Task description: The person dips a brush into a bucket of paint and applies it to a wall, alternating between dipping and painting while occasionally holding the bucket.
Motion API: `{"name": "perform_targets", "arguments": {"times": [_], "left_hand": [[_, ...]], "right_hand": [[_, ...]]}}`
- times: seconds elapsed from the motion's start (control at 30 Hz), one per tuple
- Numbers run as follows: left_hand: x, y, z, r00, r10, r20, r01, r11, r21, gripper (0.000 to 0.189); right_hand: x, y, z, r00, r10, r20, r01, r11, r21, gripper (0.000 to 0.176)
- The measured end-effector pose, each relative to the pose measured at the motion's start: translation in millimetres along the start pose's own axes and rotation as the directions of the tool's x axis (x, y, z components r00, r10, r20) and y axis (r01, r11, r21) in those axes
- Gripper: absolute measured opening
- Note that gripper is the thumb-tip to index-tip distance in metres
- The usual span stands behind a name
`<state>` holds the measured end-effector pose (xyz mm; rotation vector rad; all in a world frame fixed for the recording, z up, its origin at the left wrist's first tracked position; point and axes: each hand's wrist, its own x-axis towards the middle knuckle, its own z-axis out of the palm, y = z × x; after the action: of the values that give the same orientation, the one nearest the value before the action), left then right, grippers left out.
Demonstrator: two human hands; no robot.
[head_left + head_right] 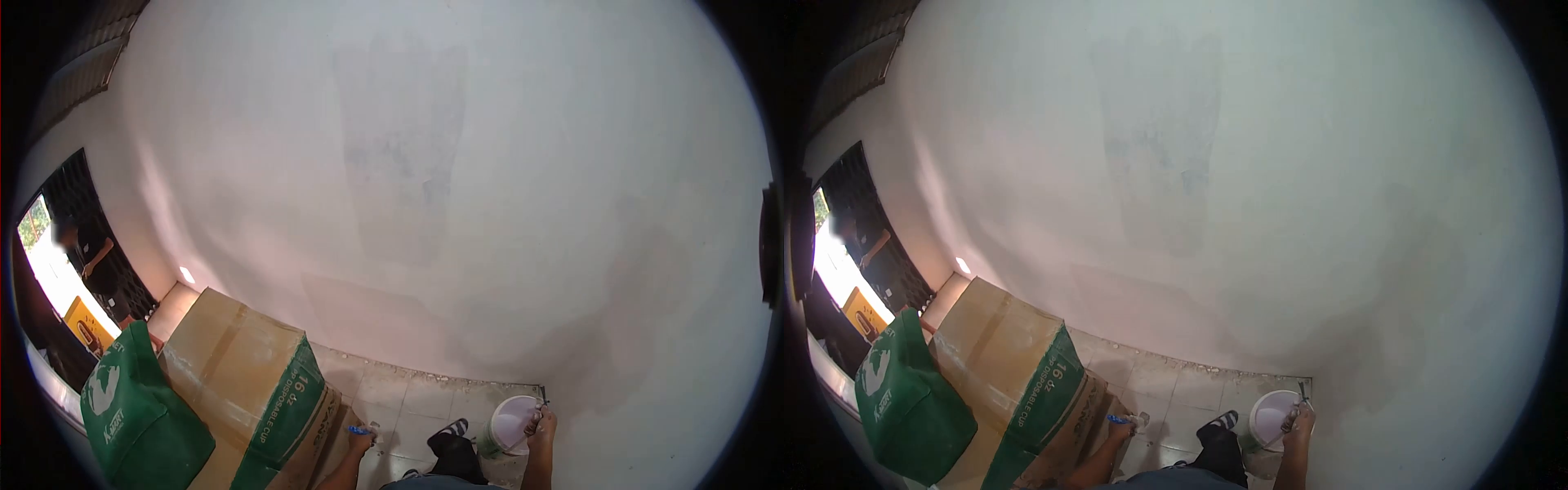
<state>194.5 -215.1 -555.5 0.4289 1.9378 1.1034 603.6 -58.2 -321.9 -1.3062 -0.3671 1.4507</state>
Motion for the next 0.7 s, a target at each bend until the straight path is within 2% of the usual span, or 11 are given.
{"name": "perform_targets", "arguments": {"times": [0.07,0.1,0.17,0.2,0.3,0.4,0.47,0.5,0.6,0.67,0.7], "left_hand": [[-6.5,4.7,-3.8,0.993,0.114,-0.001,-0.11,0.957,0.268,0.016],[-5.1,-0.2,-4.9,0.993,0.12,0.021,-0.121,0.955,0.272,0.016],[6.0,-37.0,-2.9,0.998,-0.069,-0.008,0.069,0.996,0.063,0.018],[2.2,-35.6,-1.9,0.998,-0.066,0.018,0.065,0.995,0.08,0.018],[-17.0,-49.3,-2.9,0.978,-0.206,-0.009,0.206,0.978,-0.009,0.018],[3.1,-98.8,1.3,0.974,-0.228,-0.001,0.228,0.973,0.02,0.019],[13.0,-127.3,6.3,0.986,-0.165,0.004,0.165,0.984,0.065,0.022],[5.3,-121.9,5.6,0.98,-0.177,0.091,0.178,0.984,-0.008,0.021],[-8.8,-110.5,9.3,0.979,-0.161,0.129,0.17,0.983,-0.065,0.018],[-3.6,-110.3,7.7,0.962,-0.196,0.19,0.195,0.98,0.029,0.018],[1.8,-112.0,8.8,0.981,-0.111,0.16,0.094,0.99,0.11,0.018]], "right_hand": [[-9.1,-2.4,12.7,1.0,-0.018,0.008,0.018,1.0,-0.002,0.019],[-14.2,-4.3,18.9,0.999,-0.025,0.02,0.026,1.0,-0.01,0.019],[-13.1,-4.8,22.7,0.998,-0.037,0.043,0.037,0.999,-0.002,0.018],[-14.8,-6.0,25.8,0.996,-0.035,0.086,0.035,0.999,-0.004,0.018],[-23.2,-15.1,37.1,0.994,-0.031,0.104,0.029,0.999,0.016,0.017],[-43.3,-25.7,46.6,0.995,-0.038,0.096,0.038,0.999,0.009,0.017],[-53.0,-32.2,47.9,0.994,-0.05,0.098,0.052,0.999,-0.012,0.017],[-57.9,-33.6,45.8,0.994,-0.037,0.108,0.037,0.999,0.001,0.017],[-69.6,-35.5,33.8,0.995,-0.028,0.091,0.028,1.0,-0.004,0.016],[-74.0,-36.7,28.0,0.996,-0.075,0.055,0.075,0.997,0.002,0.016],[-70.8,-35.6,22.0,0.991,-0.091,0.096,0.089,0.996,0.025,0.015]]}}
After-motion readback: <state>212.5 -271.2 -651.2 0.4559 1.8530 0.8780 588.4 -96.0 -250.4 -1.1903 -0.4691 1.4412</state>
